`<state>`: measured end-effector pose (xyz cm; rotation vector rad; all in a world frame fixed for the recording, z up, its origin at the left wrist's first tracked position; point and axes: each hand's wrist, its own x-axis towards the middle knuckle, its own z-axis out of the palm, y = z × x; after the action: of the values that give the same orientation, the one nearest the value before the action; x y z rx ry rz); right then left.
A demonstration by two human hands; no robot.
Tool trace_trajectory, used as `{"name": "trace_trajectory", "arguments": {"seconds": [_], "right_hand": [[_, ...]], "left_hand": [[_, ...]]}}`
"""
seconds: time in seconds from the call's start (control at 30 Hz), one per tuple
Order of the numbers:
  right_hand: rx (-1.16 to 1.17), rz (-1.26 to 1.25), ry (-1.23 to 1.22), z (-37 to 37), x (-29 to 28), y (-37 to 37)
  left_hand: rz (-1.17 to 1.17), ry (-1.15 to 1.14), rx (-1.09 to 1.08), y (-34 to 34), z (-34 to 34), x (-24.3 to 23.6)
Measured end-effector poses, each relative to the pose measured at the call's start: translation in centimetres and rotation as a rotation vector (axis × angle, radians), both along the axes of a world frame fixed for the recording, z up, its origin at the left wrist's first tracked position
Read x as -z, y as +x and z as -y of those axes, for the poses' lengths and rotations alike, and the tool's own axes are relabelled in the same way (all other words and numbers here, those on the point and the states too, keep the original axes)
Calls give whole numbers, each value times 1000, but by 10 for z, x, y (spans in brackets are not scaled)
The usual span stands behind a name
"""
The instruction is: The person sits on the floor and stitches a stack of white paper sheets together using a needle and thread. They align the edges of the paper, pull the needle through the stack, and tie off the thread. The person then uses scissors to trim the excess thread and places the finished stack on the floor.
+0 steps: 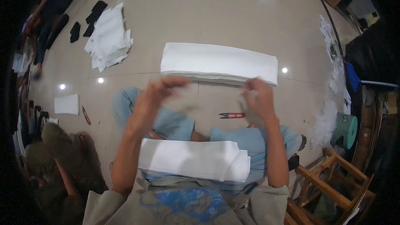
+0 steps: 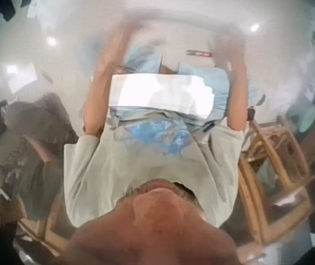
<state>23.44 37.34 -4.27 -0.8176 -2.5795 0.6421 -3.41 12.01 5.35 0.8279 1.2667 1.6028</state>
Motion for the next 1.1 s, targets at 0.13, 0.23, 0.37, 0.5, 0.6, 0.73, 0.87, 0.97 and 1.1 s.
{"name": "trace_trajectory", "arguments": {"seconds": [0.13,0.23,0.37,0.5,0.6,0.73,0.87,0.97,1.1], "right_hand": [[-266,318,-41,81,15,-1],[-216,441,-38,77,37,8],[-236,356,-194,68,39,11],[-24,173,-453,58,24,-1],[124,111,-502,52,19,-1],[76,129,-431,46,37,10],[-12,161,-396,57,35,10],[20,233,-391,55,28,6],[62,135,-545,53,29,-1]], "left_hand": [[462,540,551,69,52,-102],[552,668,610,77,68,-130],[591,697,482,66,100,-137],[613,523,44,60,112,-89],[446,-143,-261,54,32,-3],[414,-525,-324,58,-59,99],[387,-441,-419,57,-80,138],[379,-440,-417,64,-75,146],[317,-436,-393,66,-58,162]]}}
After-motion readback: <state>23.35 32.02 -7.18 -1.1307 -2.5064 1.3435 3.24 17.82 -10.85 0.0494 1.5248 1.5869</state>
